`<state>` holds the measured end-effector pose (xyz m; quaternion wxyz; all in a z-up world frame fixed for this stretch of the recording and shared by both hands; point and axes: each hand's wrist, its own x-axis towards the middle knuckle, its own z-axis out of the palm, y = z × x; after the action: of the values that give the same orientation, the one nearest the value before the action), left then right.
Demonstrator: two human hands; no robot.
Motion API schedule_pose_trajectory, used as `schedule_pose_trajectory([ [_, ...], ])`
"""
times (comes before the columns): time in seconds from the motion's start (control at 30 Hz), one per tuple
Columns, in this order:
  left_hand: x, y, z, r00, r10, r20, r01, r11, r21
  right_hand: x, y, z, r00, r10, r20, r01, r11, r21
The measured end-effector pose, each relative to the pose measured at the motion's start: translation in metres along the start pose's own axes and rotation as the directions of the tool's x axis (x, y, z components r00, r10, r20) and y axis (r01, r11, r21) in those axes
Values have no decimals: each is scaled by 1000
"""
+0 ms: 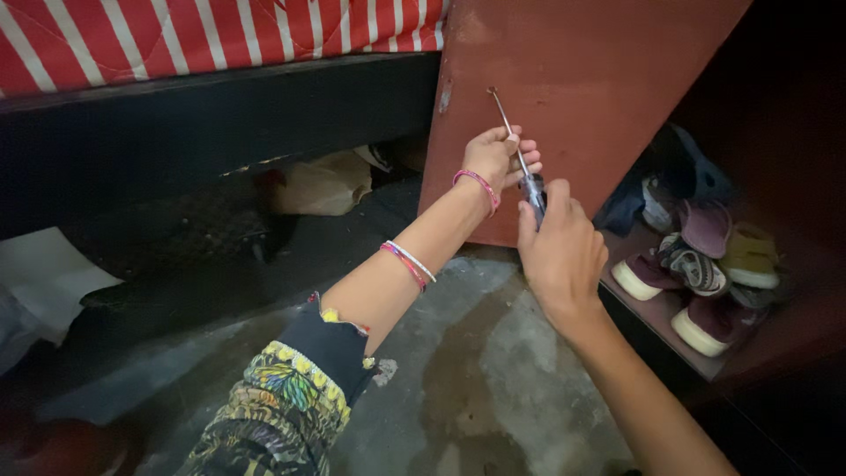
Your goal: The person uses a screwdriver to remove and reattach a knob to a wooden drawer. They then wipe the drawer with a cloth and place it back into a cabinet.
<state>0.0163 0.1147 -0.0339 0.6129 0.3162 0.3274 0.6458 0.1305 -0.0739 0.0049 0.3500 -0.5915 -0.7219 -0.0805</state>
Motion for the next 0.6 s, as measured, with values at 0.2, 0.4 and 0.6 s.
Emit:
schedule_pose_trajectory([
  [0.2, -6, 6, -1, 1000, -1, -1, 1, 1000, 5, 0, -8, -4, 999, 9, 34, -9, 1000, -14],
  [0.4, -2, 10, -3, 998, -55, -10, 55, 998, 6, -2, -5, 7, 1000, 10, 28, -9, 999, -46],
  [0.6, 25, -2, -19, 998, -48, 44, 49, 999, -23, 15, 14, 29, 924, 158, 348, -378, 509, 773],
])
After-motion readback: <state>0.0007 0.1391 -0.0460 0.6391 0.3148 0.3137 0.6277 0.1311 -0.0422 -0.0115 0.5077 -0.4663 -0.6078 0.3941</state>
